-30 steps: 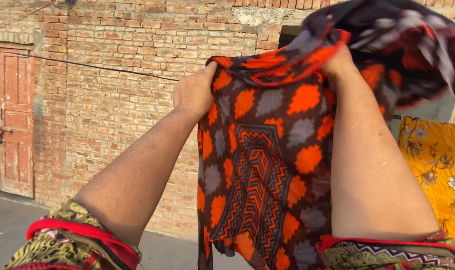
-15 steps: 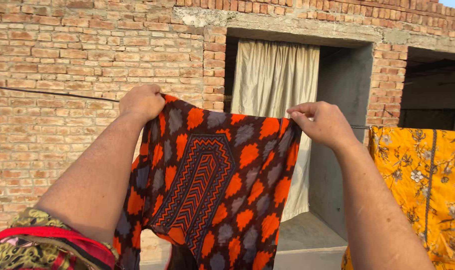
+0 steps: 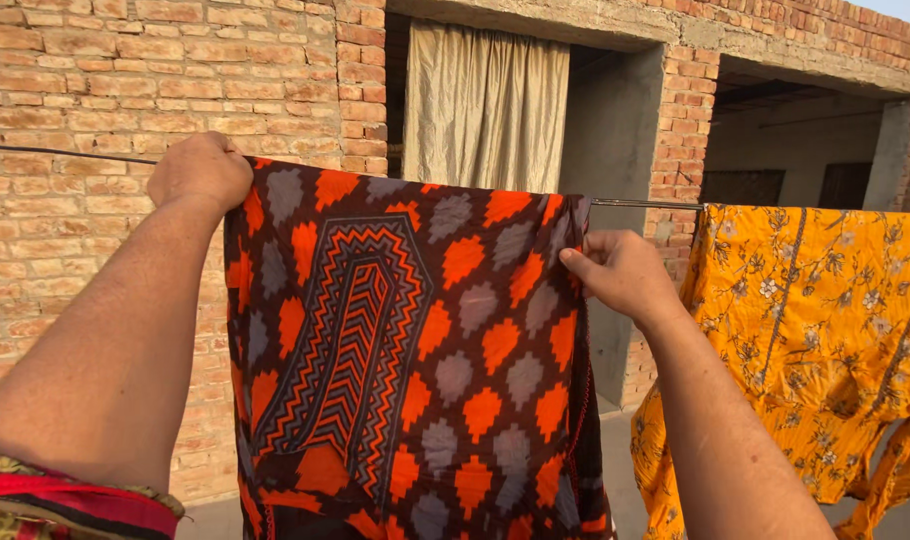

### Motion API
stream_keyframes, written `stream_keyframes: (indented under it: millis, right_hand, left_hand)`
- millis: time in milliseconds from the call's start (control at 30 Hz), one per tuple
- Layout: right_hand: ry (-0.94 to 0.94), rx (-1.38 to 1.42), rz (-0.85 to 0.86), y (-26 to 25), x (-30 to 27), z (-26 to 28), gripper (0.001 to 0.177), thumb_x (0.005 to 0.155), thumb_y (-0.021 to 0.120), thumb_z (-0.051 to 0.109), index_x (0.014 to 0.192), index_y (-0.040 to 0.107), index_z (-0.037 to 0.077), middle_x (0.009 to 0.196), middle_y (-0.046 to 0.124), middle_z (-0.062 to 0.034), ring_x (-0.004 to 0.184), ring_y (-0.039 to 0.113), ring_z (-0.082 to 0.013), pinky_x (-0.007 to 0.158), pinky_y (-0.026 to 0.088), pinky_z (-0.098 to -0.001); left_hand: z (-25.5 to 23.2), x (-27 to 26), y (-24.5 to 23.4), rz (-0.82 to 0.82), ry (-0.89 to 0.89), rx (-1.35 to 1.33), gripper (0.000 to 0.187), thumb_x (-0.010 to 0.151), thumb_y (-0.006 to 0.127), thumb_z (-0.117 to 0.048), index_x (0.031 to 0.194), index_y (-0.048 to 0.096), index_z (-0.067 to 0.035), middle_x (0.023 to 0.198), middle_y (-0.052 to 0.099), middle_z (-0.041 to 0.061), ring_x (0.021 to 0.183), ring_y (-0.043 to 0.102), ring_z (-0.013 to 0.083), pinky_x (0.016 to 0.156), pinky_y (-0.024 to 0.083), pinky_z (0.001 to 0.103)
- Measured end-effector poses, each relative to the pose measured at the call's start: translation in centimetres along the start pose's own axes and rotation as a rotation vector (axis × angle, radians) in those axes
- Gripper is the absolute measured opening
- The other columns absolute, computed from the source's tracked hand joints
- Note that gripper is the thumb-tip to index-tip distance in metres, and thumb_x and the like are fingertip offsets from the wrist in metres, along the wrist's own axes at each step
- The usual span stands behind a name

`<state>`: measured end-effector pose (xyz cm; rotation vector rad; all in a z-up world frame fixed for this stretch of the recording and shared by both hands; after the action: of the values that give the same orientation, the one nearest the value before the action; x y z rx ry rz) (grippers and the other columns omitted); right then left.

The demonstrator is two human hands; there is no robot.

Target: The person hangs laundry by taking garments out of a bucket one by one, unfolding them by hand, and draping them over a clothesline.

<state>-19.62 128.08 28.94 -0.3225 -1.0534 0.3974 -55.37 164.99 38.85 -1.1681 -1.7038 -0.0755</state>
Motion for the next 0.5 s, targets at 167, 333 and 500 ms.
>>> stream_keyframes:
  millis: [167, 333, 500]
  right_hand:
    - [0.067, 0.521, -0.085, -3.9, 0.6, -0.9, 0.029, 0.103, 0.063, 0.033, 0.084, 0.07, 0.012, 0.073, 0.066, 0.0034, 0.062, 0.056, -0.0099, 0.061, 0.047, -0.0287]
    - [0.17, 1.043, -0.131, -6.5, 6.4, -2.7, 0.027, 0.102, 0.06, 0.033, 0.088, 0.07, 0.012, 0.087, 0.074, -0.0021, 0.075, 0.069, -0.0138, 0.073, 0.061, -0.0334]
    - [0.092, 0.025, -0.454, -10.4, 8.8, -4.9, 0.035, 0.091, 0.082, 0.043, 0.092, 0.069, 0.011, 0.088, 0.069, -0.0071, 0.076, 0.062, -0.0223, 0.065, 0.048, -0.0428]
  left_hand:
    - [3.4, -0.1, -0.2, 0.021, -0.027, -0.015, 0.027, 0.097, 0.056, -0.028, 0.114, 0.076, -0.022, 0.12, 0.071, 0.011, 0.114, 0.065, 0.0333, 0.091, 0.051, 0.05]
    - [4.0, -1.9, -0.5, 0.019, -0.033, -0.186, 0.021, 0.098, 0.061, -0.027, 0.107, 0.078, -0.02, 0.117, 0.073, 0.011, 0.109, 0.067, 0.033, 0.092, 0.051, 0.048]
    - [3.6, -3.0, -1.4, 0.143, -0.084, -0.424, 0.025, 0.094, 0.06, -0.015, 0.104, 0.082, -0.023, 0.115, 0.078, 0.002, 0.106, 0.071, 0.0176, 0.097, 0.052, 0.037]
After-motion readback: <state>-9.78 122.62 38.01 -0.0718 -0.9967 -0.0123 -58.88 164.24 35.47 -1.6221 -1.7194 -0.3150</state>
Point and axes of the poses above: each hand's wrist, its own x-axis towards the middle knuckle, its own y-axis out of the palm, z = x × y, the point moved 5 cm from there along x, towards the middle knuckle
